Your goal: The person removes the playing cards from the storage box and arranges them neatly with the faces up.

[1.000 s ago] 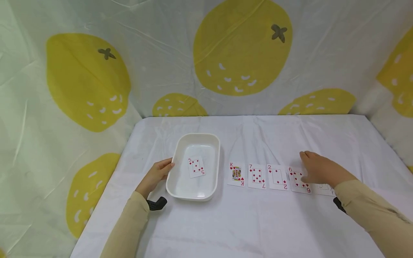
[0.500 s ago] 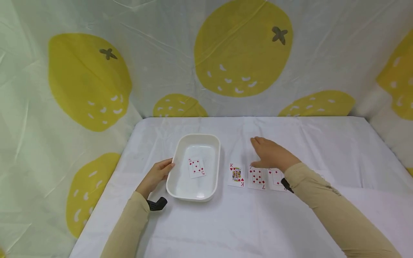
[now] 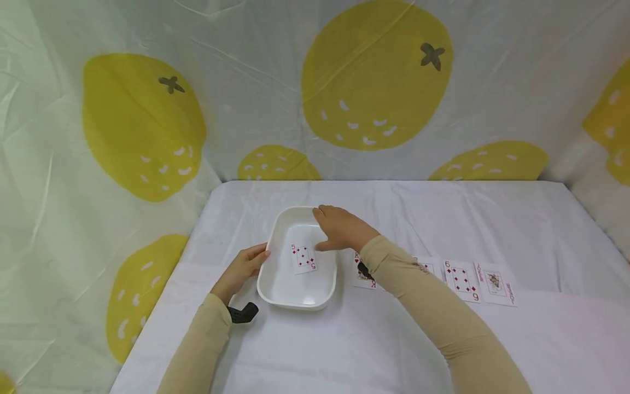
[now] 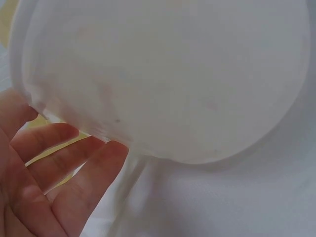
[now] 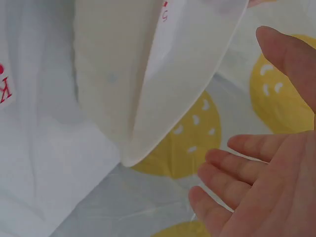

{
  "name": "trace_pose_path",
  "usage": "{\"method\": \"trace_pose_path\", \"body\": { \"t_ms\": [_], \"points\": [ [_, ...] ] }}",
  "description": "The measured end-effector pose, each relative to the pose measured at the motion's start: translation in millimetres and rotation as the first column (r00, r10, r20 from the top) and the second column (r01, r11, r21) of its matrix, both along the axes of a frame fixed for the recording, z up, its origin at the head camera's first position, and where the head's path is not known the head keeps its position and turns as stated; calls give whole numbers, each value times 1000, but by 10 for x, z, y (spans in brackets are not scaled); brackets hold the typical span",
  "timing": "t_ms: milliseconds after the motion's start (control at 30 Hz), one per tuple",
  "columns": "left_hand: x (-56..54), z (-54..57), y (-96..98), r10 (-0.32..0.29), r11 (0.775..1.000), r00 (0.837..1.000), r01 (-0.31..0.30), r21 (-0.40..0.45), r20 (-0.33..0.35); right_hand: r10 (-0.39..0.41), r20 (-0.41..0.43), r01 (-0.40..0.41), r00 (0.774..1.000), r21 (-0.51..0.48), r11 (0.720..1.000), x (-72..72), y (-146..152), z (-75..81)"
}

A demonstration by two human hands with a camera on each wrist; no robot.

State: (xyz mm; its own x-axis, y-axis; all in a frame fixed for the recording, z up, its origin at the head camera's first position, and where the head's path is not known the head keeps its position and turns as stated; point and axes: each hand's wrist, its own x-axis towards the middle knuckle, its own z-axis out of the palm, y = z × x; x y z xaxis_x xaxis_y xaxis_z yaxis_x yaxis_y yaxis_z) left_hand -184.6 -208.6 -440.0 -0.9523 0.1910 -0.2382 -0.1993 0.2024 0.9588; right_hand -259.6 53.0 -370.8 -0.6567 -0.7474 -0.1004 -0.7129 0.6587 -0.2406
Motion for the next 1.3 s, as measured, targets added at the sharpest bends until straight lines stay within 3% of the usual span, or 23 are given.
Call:
{"method": "trace_pose_path", "body": {
  "t_ms": [167, 333, 533, 733, 867, 1033, 1300],
  "points": [
    [-46, -132, -35, 18, 1000, 1000, -18, 10, -5, 32, 10, -32, 999, 24, 999, -33, -302, -100],
    [-91, -289, -57, 32, 999, 999, -32, 4, -36, 35, 47, -41, 998, 138, 990, -40, -585, -237],
    [-94, -333, -52, 32, 999, 998, -32, 3, -59, 0, 71, -14, 998, 193, 981, -55, -812, -340],
    [-96, -306, -35, 21, 1000, 999, -21, 5, -28, -10, 42, 0, 999, 231, 973, -66, -855, -513],
    [-55, -189, -15, -9, 1000, 999, 10, 21, -39, -55, 42, 44, 998, 244, 969, -34, -841, -594],
    [-13, -39, 14, -37, 999, 999, 37, 6, -40, -106, 60, 87, 993, 262, 961, 58, -827, -609],
    [-4, -5, -6, -18, 1000, 999, 17, -8, -41, -75, 35, 64, 997, 249, 966, 106, -857, -618]
  ]
}}
